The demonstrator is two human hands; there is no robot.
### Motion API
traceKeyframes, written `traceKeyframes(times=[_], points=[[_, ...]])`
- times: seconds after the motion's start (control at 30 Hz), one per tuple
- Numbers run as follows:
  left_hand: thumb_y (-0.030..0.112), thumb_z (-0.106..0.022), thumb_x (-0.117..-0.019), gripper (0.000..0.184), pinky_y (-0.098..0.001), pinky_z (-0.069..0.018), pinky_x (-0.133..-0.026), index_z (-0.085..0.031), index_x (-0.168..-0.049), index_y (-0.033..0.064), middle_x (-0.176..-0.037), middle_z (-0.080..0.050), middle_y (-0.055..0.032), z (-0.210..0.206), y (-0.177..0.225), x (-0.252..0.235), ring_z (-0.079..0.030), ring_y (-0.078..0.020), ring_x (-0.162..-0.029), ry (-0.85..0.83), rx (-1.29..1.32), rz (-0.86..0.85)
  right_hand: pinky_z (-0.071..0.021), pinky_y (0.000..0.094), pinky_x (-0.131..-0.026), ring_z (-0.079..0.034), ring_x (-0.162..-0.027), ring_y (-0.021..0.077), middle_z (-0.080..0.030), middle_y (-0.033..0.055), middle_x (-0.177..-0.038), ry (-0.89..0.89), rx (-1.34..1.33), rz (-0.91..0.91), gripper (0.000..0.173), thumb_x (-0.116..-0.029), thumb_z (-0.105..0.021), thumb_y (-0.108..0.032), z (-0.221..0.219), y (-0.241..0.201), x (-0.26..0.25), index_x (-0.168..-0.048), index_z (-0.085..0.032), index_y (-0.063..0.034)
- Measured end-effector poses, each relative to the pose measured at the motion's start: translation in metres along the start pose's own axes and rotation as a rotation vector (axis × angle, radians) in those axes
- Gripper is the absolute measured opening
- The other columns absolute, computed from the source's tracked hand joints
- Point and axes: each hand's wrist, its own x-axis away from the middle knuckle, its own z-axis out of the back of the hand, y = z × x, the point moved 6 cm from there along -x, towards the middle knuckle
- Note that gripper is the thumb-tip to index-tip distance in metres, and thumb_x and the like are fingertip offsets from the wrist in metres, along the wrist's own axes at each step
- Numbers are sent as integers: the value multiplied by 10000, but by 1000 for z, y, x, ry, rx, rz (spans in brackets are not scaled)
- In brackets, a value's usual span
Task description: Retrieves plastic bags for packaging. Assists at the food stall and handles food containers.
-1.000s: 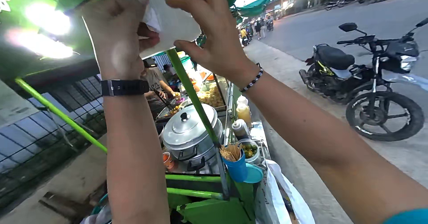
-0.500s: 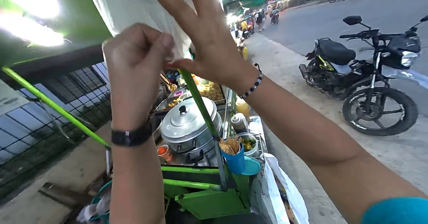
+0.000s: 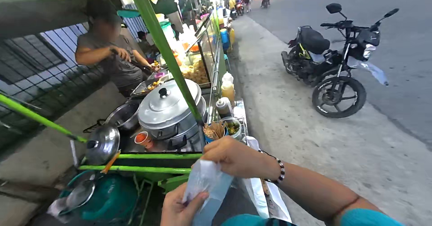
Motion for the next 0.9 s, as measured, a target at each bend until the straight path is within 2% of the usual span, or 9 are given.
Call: traceKeyframes(times=[0.1,0.2,0.3,0.37,0.47,0.63,0.7,0.8,0.9], points=[[48,-770,-847,93,-264,-609,-586,-762,-910,115,-791,-754,42,34,-14,21,-692,-47,-635,-31,144,98,-471,132,-658,-568,-716,-56,-651,-41,-782,135,-253,-205,179,-1008,-650,-152,13,28,7,-919,-706,-7],[362,-734,-918,254,-304,-600,-888,-736,-1162,289,-1100,-754,77,70,-33,36,-709,-56,-998,180,621,0,-532,156,-704,-622,-767,-58,-701,-81,-861,224,-491,-297,86,-994,-666,-105,12,45,11,-989,-714,-34],[779,-650,-777,807,-451,-496,-1079,-609,-1375,239,-1357,-655,-24,49,-53,44,-595,-195,-1291,143,944,-38,-551,193,-727,-642,-781,-19,-711,-43,-877,292,-561,-334,86,-997,-647,-72,-3,51,11,-1004,-707,-12],[666,-589,-921,658,-406,-499,-1081,-590,-1398,213,-1374,-642,-9,33,-78,63,-589,-167,-1293,47,799,-26,-539,173,-717,-629,-770,-28,-703,-28,-873,263,-502,-324,109,-1000,-649,-83,-12,53,7,-1006,-706,10],[316,-656,-995,176,-285,-615,-844,-781,-1082,228,-1011,-776,47,24,-47,52,-728,-63,-922,218,617,166,-532,161,-757,-632,-816,-41,-710,-13,-896,210,-418,-288,129,-1003,-648,-88,-17,54,5,-1002,-713,23],[234,-548,-1054,229,-328,-622,-867,-761,-1096,162,-1029,-778,-28,23,-56,51,-743,-109,-944,258,868,258,-535,177,-694,-628,-747,-20,-702,-28,-861,191,-533,-359,113,-1008,-640,-85,-19,71,9,-1018,-698,10],[245,-629,-1014,172,-319,-624,-841,-783,-1049,179,-976,-779,-19,18,-60,56,-742,-100,-893,268,889,244,-562,233,-713,-651,-780,40,-712,14,-929,233,-250,-435,254,-974,-713,-203,-14,74,14,-1164,-696,-35],[176,-708,-957,97,-339,-632,-830,-769,-1031,184,-957,-777,-20,16,-61,61,-744,-111,-872,390,878,226,-554,474,-924,-621,-1126,252,-623,120,-1290,423,369,-424,736,-880,-751,-537,7,50,24,-1484,-552,-166],[116,-758,-907,163,-342,-627,-834,-736,-1056,179,-961,-773,-7,8,-60,65,-738,-110,-875,477,799,227,-575,423,-865,-661,-1007,226,-694,110,-1066,343,248,-276,539,-863,-774,-527,-17,6,30,-1154,-710,-79]])
